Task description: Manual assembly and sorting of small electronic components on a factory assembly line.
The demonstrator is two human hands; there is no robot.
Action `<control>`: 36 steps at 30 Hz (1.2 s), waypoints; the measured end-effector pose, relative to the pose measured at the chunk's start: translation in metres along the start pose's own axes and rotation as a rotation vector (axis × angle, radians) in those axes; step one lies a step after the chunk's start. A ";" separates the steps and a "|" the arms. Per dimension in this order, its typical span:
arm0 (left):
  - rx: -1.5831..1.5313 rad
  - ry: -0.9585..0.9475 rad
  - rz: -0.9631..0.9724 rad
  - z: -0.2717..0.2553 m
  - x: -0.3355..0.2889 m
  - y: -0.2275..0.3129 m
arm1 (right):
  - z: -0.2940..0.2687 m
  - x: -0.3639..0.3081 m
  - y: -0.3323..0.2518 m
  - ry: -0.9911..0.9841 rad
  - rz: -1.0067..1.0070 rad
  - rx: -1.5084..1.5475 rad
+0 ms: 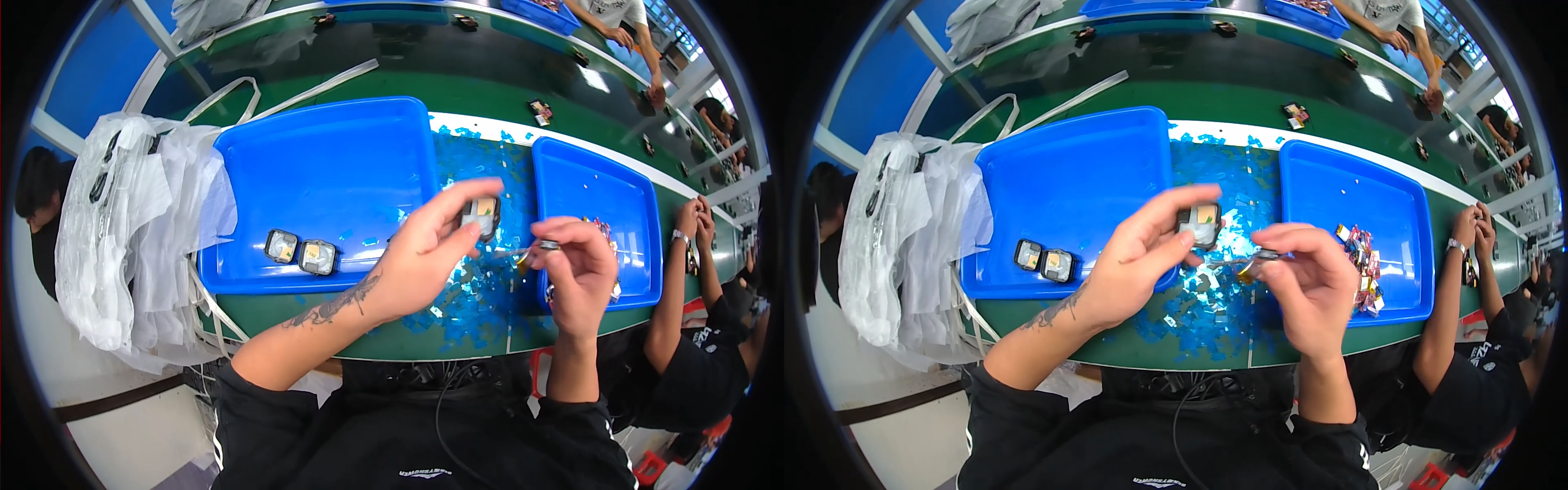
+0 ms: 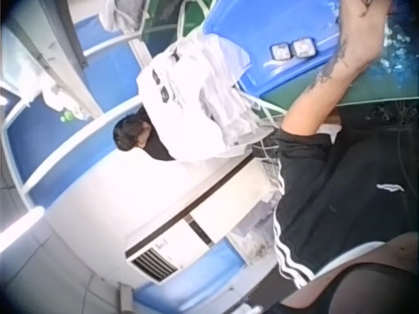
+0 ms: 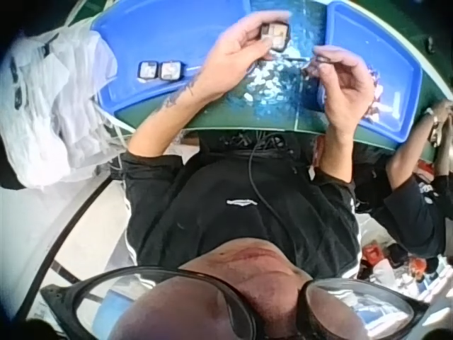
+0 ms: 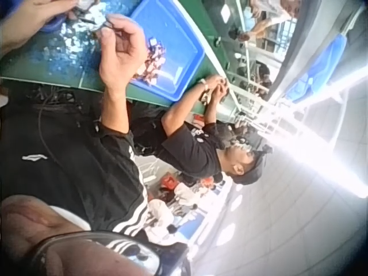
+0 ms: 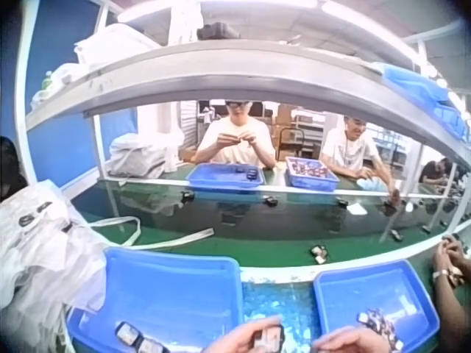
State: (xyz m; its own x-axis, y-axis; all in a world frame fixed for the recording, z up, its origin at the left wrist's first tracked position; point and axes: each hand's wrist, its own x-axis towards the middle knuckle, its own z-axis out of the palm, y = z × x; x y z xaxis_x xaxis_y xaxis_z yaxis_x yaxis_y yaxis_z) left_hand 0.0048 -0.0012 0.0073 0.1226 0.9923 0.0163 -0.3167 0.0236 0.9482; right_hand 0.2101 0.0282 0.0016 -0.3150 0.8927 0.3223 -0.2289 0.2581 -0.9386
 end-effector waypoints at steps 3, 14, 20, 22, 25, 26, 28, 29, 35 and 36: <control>-0.024 0.017 -0.007 -0.006 0.001 -0.005 | 0.008 -0.006 -0.012 0.032 0.025 -0.245; -0.092 -0.002 -0.012 0.004 -0.007 -0.013 | 0.043 0.014 -0.006 0.021 -0.180 -0.678; -0.157 -0.051 0.012 0.004 -0.008 -0.016 | 0.042 0.006 -0.016 0.062 -0.051 -0.693; -0.158 -0.055 0.022 0.004 -0.009 -0.016 | 0.042 0.008 -0.016 0.074 -0.032 -0.670; -0.163 -0.054 0.012 0.006 -0.010 -0.015 | 0.042 0.007 -0.019 0.098 0.008 -0.630; -0.147 -0.041 0.013 0.008 -0.011 -0.015 | 0.042 0.006 -0.020 0.107 0.029 -0.612; -0.129 -0.033 0.011 0.010 -0.012 -0.016 | 0.042 0.006 -0.022 0.101 0.025 -0.623; -0.131 -0.022 0.011 0.010 -0.013 -0.016 | 0.041 0.006 -0.023 0.088 0.019 -0.635; -0.127 0.014 0.087 0.011 -0.012 -0.019 | 0.040 0.003 -0.028 0.052 0.091 -0.648; -0.144 0.010 0.090 0.011 -0.012 -0.019 | 0.039 0.003 -0.026 0.054 0.092 -0.647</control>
State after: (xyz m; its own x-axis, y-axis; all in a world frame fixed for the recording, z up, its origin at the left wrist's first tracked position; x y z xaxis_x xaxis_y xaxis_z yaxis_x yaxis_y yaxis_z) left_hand 0.0194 -0.0147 -0.0076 0.0783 0.9924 0.0953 -0.4578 -0.0491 0.8877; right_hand 0.1791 0.0091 0.0321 -0.2558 0.9348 0.2463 0.4026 0.3347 -0.8520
